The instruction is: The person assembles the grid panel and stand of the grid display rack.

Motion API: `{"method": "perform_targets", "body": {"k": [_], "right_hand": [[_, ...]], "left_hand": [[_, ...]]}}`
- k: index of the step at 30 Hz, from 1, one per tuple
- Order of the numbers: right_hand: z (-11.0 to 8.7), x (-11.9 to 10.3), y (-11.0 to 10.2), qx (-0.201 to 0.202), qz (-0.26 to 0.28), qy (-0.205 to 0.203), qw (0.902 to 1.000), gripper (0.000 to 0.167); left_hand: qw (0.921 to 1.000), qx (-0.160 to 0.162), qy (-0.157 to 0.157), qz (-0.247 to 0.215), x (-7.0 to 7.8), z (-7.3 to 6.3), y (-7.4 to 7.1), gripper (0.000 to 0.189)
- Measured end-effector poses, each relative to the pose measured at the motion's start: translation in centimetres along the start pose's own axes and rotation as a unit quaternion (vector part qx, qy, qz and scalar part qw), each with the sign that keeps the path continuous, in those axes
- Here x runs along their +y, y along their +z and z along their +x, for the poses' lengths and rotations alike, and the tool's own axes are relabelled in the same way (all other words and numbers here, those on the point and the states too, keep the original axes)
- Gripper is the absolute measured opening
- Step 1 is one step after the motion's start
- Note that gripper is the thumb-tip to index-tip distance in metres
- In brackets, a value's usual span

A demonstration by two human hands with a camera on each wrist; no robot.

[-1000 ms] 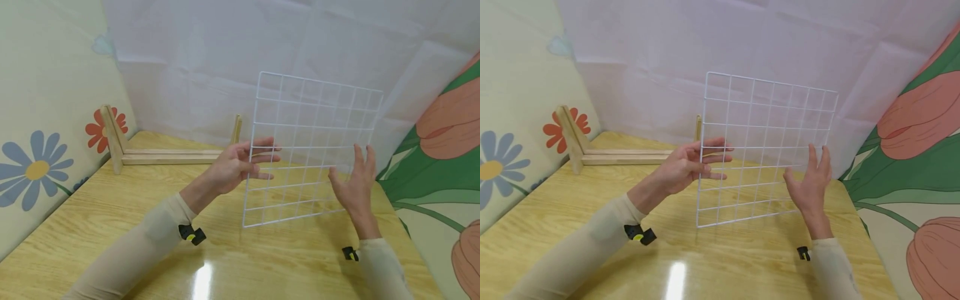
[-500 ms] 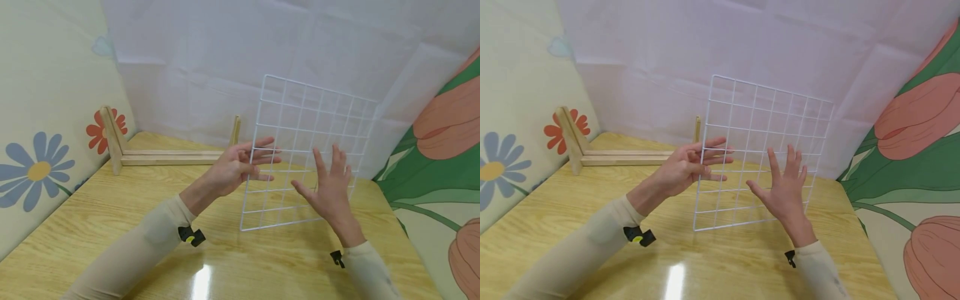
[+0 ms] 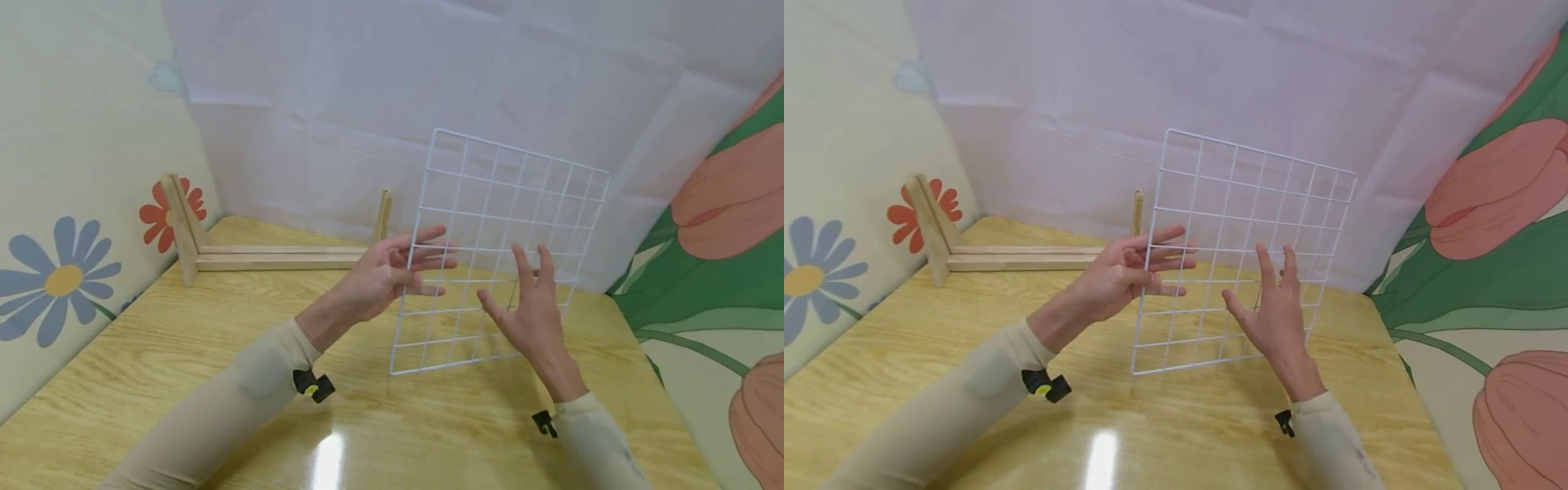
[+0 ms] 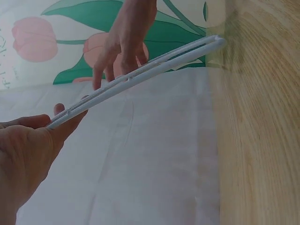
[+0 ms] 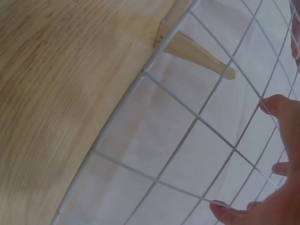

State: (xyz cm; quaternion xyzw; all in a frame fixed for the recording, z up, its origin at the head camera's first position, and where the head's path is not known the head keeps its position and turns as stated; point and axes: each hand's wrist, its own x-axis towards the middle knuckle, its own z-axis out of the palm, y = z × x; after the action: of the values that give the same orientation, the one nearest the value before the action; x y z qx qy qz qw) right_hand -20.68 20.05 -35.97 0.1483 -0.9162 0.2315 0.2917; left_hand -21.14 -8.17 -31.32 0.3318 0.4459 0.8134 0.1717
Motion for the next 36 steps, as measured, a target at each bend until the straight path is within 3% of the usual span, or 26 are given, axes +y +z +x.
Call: {"method": "perform_targets", "body": {"k": [3,13,18,24,27,31,36], "right_hand": [[0.1,-0.2,0.1,0.014,0.009,-0.001,0.9999,0.097],[-0.3,0.2,-0.1,0.116,0.030,-0.017,0.9927,0.081],[-0.2,0.1,-0.2,0.123,0.051,-0.018,0.9910,0.074],[-0.1,0.0,-0.3,0.107,0.058,-0.009,0.9926,0.074],[-0.1,0.1,-0.4,0.105,0.056,-0.006,0.9929,0.074],[0.0,0.2,-0.6,0.114,0.058,-0.010,0.9917,0.074],[0.3,0.4,-1.1,0.134,0.063,-0.024,0.9887,0.072]], "left_hand": [[1.0000,0.001,0.003,0.003,0.0,-0.2,-0.2,0.078],[0.9998,-0.016,-0.008,-0.004,-1.2,-0.5,-0.7,0.076],[0.9977,-0.010,-0.021,0.064,-1.3,-1.3,-1.2,0.063],[0.9856,-0.003,-0.040,0.164,-1.0,-2.9,-3.0,0.051],[0.9689,0.018,-0.043,0.243,-0.4,-3.5,-4.2,0.049],[0.9267,0.052,-0.047,0.369,0.5,-4.5,-5.8,0.048],[0.8829,0.098,-0.016,0.459,2.1,-5.6,-7.9,0.048]]}}
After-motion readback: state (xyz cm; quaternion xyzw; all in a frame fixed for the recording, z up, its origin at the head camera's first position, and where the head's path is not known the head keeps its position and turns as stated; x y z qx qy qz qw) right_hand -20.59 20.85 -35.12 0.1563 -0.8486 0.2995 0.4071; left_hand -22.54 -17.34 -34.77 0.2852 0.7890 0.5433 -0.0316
